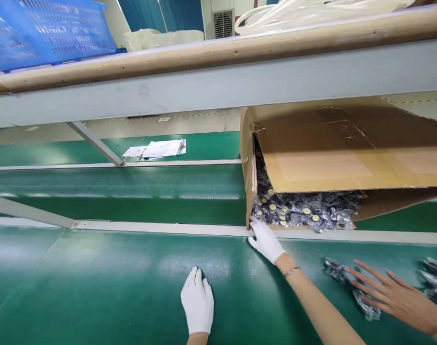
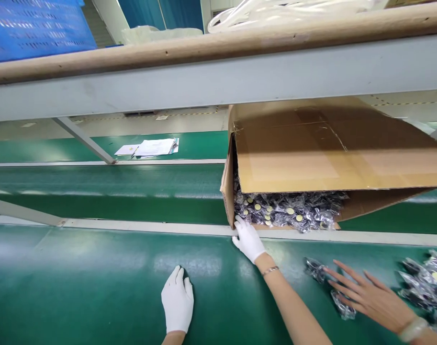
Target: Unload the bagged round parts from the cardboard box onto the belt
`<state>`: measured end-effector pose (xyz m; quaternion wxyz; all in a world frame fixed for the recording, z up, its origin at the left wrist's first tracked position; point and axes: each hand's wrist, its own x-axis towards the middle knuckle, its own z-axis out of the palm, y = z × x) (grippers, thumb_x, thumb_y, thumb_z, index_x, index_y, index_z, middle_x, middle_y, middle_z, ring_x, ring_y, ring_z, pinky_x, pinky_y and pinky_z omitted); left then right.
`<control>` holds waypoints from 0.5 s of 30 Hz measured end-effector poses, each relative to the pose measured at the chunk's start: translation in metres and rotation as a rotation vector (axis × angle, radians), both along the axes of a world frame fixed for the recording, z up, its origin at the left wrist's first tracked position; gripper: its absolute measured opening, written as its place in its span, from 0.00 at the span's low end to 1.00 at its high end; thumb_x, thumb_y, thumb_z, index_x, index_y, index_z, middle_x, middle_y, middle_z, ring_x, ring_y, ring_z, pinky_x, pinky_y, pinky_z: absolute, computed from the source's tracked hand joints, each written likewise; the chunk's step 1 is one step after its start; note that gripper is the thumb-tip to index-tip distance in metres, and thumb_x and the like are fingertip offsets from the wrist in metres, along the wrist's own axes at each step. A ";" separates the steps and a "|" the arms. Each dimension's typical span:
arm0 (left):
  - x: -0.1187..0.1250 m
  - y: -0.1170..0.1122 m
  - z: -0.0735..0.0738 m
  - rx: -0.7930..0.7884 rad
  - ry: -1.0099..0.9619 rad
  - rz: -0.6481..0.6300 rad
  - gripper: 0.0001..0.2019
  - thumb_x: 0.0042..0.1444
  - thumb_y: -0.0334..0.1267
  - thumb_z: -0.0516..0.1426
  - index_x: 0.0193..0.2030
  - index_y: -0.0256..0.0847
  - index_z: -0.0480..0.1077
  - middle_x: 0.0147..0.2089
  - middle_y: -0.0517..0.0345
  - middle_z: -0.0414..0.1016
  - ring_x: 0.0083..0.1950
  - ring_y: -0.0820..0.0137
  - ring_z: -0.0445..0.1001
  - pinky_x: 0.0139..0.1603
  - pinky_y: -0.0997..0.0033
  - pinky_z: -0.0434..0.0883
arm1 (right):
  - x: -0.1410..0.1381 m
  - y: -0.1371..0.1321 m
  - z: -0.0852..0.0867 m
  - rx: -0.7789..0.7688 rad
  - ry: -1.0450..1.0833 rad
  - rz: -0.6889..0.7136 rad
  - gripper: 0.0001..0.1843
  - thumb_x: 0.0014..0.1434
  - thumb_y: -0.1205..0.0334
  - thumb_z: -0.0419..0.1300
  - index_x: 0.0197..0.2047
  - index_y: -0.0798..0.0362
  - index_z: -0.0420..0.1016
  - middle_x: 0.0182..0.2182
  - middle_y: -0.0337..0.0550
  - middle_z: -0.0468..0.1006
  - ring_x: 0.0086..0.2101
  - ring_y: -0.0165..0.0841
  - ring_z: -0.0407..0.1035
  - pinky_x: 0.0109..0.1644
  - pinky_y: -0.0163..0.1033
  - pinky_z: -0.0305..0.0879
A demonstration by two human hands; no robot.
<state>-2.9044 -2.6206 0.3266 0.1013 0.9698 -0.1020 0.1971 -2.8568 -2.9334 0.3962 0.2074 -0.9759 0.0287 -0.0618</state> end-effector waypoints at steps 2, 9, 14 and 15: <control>0.000 0.000 -0.001 -0.025 0.010 0.009 0.18 0.66 0.36 0.50 0.50 0.29 0.78 0.54 0.36 0.82 0.54 0.54 0.80 0.55 0.53 0.78 | 0.018 0.016 -0.012 0.031 0.033 -0.067 0.14 0.60 0.68 0.54 0.47 0.58 0.76 0.50 0.59 0.79 0.51 0.46 0.73 0.59 0.50 0.68; -0.001 0.000 0.000 -0.103 0.030 0.024 0.17 0.65 0.36 0.50 0.50 0.33 0.78 0.54 0.39 0.82 0.53 0.55 0.80 0.56 0.50 0.78 | 0.017 -0.005 -0.003 0.196 0.091 -0.190 0.22 0.62 0.63 0.54 0.59 0.54 0.70 0.34 0.39 0.81 0.35 0.34 0.77 0.42 0.35 0.70; -0.002 -0.002 0.001 -0.083 0.024 0.032 0.18 0.66 0.36 0.49 0.51 0.32 0.77 0.55 0.39 0.81 0.55 0.55 0.79 0.55 0.53 0.77 | 0.049 -0.027 0.034 0.162 0.082 -0.486 0.26 0.69 0.51 0.48 0.62 0.57 0.67 0.39 0.53 0.83 0.40 0.43 0.79 0.42 0.42 0.69; -0.001 -0.002 0.002 -0.080 0.025 0.031 0.18 0.66 0.36 0.49 0.51 0.32 0.77 0.55 0.38 0.81 0.55 0.55 0.79 0.55 0.53 0.77 | 0.060 -0.027 0.040 0.133 0.093 -0.526 0.27 0.68 0.49 0.51 0.61 0.58 0.68 0.39 0.56 0.83 0.41 0.46 0.78 0.42 0.43 0.69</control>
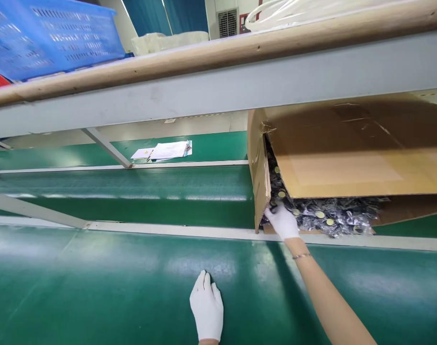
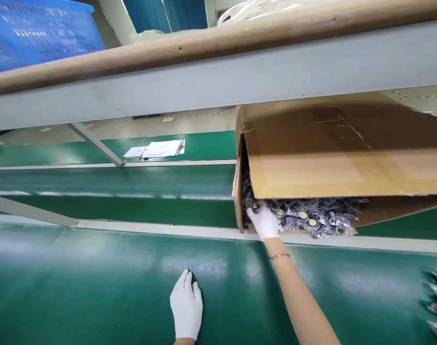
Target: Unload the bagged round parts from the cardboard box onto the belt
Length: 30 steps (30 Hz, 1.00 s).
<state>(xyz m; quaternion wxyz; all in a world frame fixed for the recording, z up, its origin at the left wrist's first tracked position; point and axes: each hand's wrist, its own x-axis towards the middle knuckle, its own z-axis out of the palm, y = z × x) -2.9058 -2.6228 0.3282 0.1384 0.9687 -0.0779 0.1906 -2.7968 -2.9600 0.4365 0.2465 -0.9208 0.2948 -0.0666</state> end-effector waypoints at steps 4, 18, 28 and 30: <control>0.003 0.004 -0.004 -0.003 -0.007 -0.019 0.17 0.66 0.36 0.50 0.50 0.32 0.77 0.54 0.37 0.81 0.54 0.55 0.80 0.55 0.52 0.77 | 0.019 0.010 0.015 -0.019 0.043 -0.007 0.21 0.67 0.50 0.52 0.50 0.58 0.75 0.37 0.59 0.82 0.40 0.47 0.78 0.42 0.43 0.69; 0.080 -0.302 0.157 0.004 -0.179 -1.110 0.23 0.67 0.49 0.51 0.65 0.45 0.68 0.70 0.51 0.68 0.70 0.55 0.64 0.74 0.48 0.61 | -0.294 -0.144 -0.072 -0.157 0.328 -0.238 0.25 0.65 0.47 0.47 0.53 0.51 0.76 0.44 0.55 0.83 0.36 0.45 0.80 0.37 0.45 0.73; 0.109 -0.351 0.121 0.308 -0.079 -1.186 0.13 0.63 0.43 0.54 0.43 0.43 0.79 0.51 0.47 0.78 0.68 0.46 0.60 0.57 0.46 0.69 | -0.317 -0.171 -0.090 -0.589 0.206 -0.151 0.25 0.69 0.55 0.47 0.55 0.63 0.76 0.46 0.62 0.80 0.42 0.50 0.75 0.42 0.50 0.74; 0.106 -0.323 0.110 0.309 -0.088 -1.210 0.13 0.63 0.42 0.53 0.43 0.42 0.78 0.51 0.48 0.78 0.68 0.47 0.60 0.59 0.46 0.68 | -0.315 -0.171 -0.075 -0.664 0.157 -0.127 0.26 0.69 0.54 0.49 0.55 0.65 0.76 0.48 0.63 0.79 0.47 0.51 0.74 0.48 0.51 0.73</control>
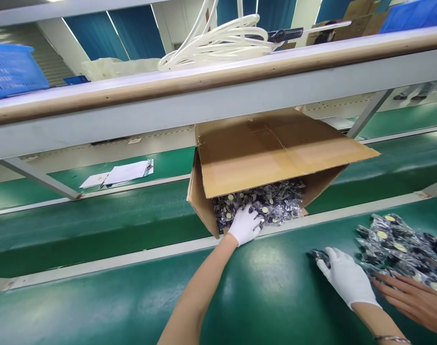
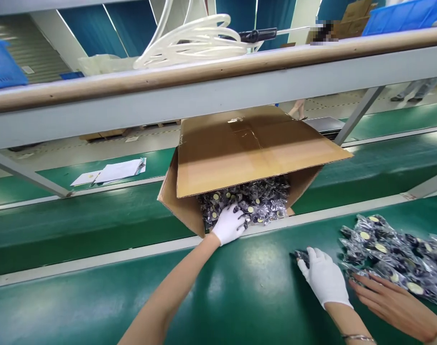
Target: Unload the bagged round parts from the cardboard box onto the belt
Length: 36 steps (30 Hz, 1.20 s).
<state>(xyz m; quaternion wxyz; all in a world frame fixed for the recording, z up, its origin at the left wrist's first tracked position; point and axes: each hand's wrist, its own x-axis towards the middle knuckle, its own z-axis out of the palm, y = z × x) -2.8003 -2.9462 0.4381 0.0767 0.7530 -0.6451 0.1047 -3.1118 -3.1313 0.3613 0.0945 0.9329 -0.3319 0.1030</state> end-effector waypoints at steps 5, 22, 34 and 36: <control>-0.008 0.067 -0.021 -0.002 0.007 -0.012 0.12 0.62 0.40 0.55 0.48 0.43 0.77 0.50 0.49 0.79 0.69 0.49 0.62 0.67 0.41 0.64 | 0.033 0.010 0.031 -0.053 -0.089 0.114 0.23 0.69 0.58 0.48 0.54 0.65 0.76 0.50 0.63 0.79 0.49 0.50 0.72 0.52 0.50 0.71; -0.041 0.166 -0.071 -0.221 0.145 0.198 0.24 0.57 0.31 0.56 0.62 0.40 0.70 0.61 0.52 0.78 0.65 0.51 0.69 0.72 0.38 0.67 | 0.127 0.104 -0.025 0.206 -0.260 0.249 0.17 0.65 0.65 0.51 0.54 0.54 0.74 0.47 0.53 0.78 0.43 0.41 0.73 0.46 0.42 0.73; -0.041 0.170 -0.073 -0.173 0.210 0.187 0.25 0.58 0.33 0.56 0.63 0.41 0.70 0.63 0.51 0.77 0.67 0.52 0.67 0.74 0.36 0.63 | 0.079 0.079 0.001 0.256 -0.128 0.450 0.16 0.68 0.59 0.52 0.51 0.51 0.79 0.42 0.48 0.80 0.38 0.36 0.75 0.39 0.37 0.72; -0.041 0.170 -0.072 -0.170 0.210 0.179 0.25 0.59 0.34 0.55 0.64 0.41 0.69 0.64 0.51 0.76 0.67 0.51 0.67 0.74 0.34 0.62 | 0.033 0.050 -0.005 0.101 -0.142 0.445 0.16 0.67 0.58 0.52 0.47 0.53 0.80 0.40 0.51 0.80 0.36 0.39 0.74 0.39 0.42 0.71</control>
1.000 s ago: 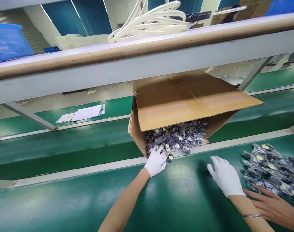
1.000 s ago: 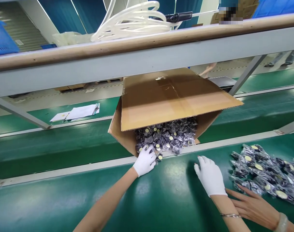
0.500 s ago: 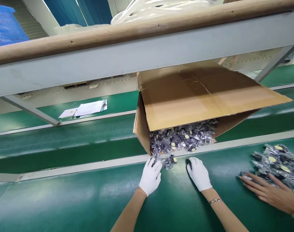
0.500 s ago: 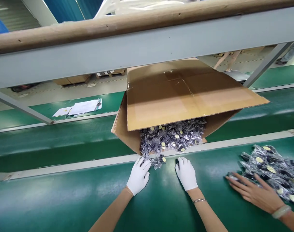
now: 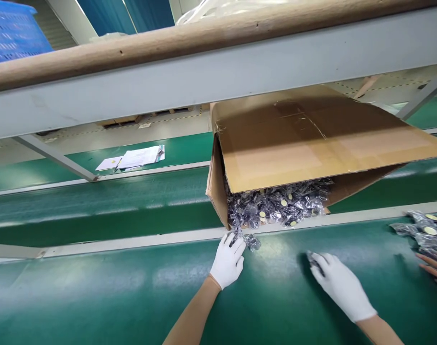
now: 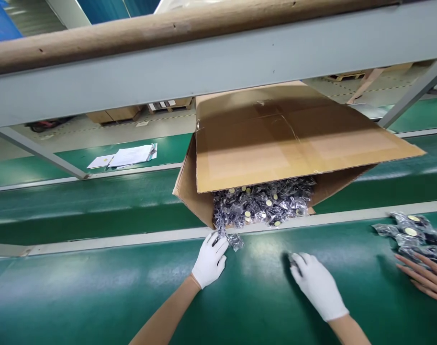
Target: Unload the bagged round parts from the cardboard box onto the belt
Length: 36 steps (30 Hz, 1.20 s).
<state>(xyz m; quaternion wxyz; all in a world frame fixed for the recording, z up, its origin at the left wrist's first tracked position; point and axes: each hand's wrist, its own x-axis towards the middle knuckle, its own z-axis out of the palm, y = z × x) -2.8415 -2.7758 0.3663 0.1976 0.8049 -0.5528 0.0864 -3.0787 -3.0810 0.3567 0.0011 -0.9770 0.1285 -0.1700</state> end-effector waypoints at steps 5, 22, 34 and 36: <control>-0.003 0.002 0.003 0.000 -0.022 0.006 0.24 0.58 0.33 0.55 0.62 0.43 0.70 0.64 0.51 0.75 0.67 0.50 0.67 0.74 0.33 0.62 | -0.007 -0.001 0.015 -0.069 -0.031 -0.033 0.20 0.64 0.50 0.56 0.46 0.57 0.79 0.46 0.60 0.81 0.43 0.49 0.75 0.48 0.52 0.71; -0.005 0.008 -0.034 -0.361 -0.092 0.220 0.13 0.60 0.29 0.54 0.51 0.39 0.69 0.50 0.45 0.77 0.58 0.56 0.76 0.65 0.42 0.74 | 0.148 0.142 0.022 0.915 0.224 -0.229 0.17 0.63 0.48 0.58 0.50 0.48 0.73 0.28 0.36 0.76 0.31 0.36 0.73 0.37 0.37 0.62; -0.008 0.019 -0.033 -0.308 -0.016 0.402 0.19 0.63 0.38 0.55 0.61 0.41 0.67 0.61 0.43 0.76 0.61 0.55 0.75 0.62 0.47 0.75 | 0.092 0.116 0.046 1.222 0.247 -0.279 0.15 0.58 0.49 0.46 0.25 0.47 0.58 0.18 0.34 0.64 0.21 0.30 0.59 0.27 0.34 0.57; -0.002 0.041 -0.031 -0.306 -0.004 0.514 0.18 0.64 0.39 0.54 0.60 0.40 0.68 0.59 0.42 0.77 0.60 0.55 0.76 0.61 0.48 0.75 | 0.064 0.084 0.049 1.157 0.302 -0.279 0.14 0.57 0.50 0.47 0.25 0.48 0.61 0.17 0.34 0.66 0.21 0.30 0.60 0.27 0.35 0.56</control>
